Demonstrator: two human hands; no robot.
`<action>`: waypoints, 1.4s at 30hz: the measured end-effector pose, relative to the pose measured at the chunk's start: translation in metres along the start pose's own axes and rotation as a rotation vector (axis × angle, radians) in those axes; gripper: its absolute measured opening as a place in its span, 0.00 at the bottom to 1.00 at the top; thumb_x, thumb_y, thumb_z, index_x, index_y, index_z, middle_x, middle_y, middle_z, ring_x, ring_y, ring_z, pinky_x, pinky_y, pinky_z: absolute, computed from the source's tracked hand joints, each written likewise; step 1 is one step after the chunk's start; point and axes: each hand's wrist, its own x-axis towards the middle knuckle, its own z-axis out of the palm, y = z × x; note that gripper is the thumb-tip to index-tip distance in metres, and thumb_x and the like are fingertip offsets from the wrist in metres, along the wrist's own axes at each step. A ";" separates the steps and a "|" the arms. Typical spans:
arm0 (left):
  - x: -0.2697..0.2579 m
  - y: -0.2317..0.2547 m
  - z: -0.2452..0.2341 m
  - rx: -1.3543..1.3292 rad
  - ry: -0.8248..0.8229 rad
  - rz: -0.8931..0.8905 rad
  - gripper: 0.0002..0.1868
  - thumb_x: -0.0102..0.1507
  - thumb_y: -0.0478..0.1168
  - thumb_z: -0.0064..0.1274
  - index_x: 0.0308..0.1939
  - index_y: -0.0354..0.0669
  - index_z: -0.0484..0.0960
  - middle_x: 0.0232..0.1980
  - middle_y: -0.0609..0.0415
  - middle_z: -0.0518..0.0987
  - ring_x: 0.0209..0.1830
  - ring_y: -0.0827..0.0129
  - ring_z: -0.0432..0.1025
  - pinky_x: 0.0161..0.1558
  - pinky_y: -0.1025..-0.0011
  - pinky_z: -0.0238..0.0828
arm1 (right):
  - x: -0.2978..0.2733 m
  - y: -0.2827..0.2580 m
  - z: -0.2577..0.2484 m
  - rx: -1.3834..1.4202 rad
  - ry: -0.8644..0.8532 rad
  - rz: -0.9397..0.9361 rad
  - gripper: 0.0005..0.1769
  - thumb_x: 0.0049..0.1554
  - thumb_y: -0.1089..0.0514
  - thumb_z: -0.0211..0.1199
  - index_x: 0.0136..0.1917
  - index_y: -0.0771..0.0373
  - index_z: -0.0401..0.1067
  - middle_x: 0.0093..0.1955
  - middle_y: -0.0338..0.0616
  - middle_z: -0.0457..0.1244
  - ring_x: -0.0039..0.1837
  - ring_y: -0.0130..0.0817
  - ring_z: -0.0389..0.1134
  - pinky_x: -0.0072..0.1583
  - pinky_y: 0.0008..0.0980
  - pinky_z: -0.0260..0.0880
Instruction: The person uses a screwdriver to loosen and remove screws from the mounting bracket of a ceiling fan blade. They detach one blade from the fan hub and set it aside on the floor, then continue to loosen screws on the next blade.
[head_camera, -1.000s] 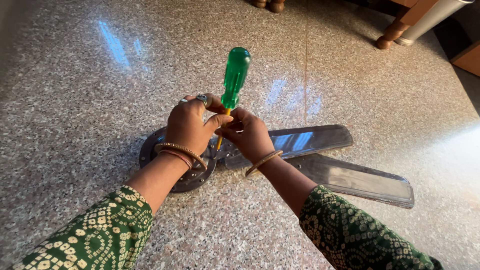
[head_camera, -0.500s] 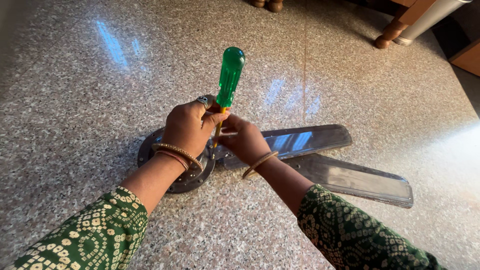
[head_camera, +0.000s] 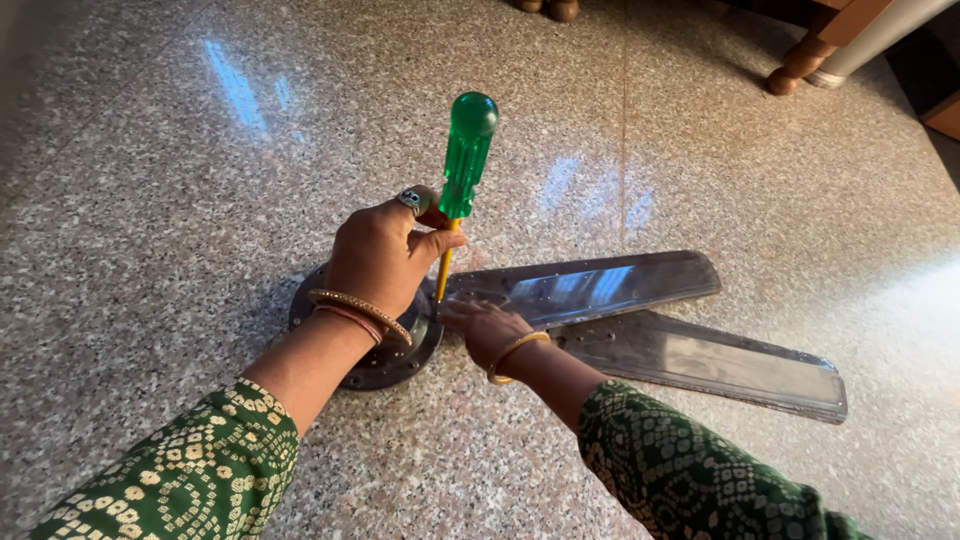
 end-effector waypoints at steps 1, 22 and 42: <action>0.000 0.000 0.000 -0.014 0.005 0.012 0.13 0.59 0.46 0.66 0.40 0.43 0.84 0.37 0.54 0.87 0.34 0.67 0.84 0.36 0.69 0.78 | -0.001 -0.004 -0.002 -0.018 -0.027 0.004 0.36 0.59 0.66 0.50 0.77 0.42 0.59 0.84 0.33 0.45 0.82 0.45 0.45 0.73 0.50 0.58; 0.005 -0.002 -0.005 -0.005 0.055 -0.075 0.12 0.60 0.45 0.67 0.42 0.43 0.84 0.36 0.56 0.87 0.30 0.69 0.82 0.33 0.70 0.75 | -0.002 -0.030 -0.010 -0.053 -0.099 0.042 0.32 0.62 0.61 0.50 0.78 0.43 0.56 0.84 0.39 0.45 0.82 0.44 0.46 0.72 0.52 0.59; -0.007 -0.016 -0.023 -0.079 0.117 -0.077 0.11 0.62 0.42 0.65 0.43 0.41 0.83 0.39 0.53 0.87 0.34 0.69 0.84 0.34 0.71 0.78 | 0.007 -0.023 0.001 -0.103 0.002 -0.014 0.30 0.62 0.63 0.51 0.77 0.48 0.61 0.79 0.40 0.52 0.75 0.45 0.58 0.65 0.44 0.69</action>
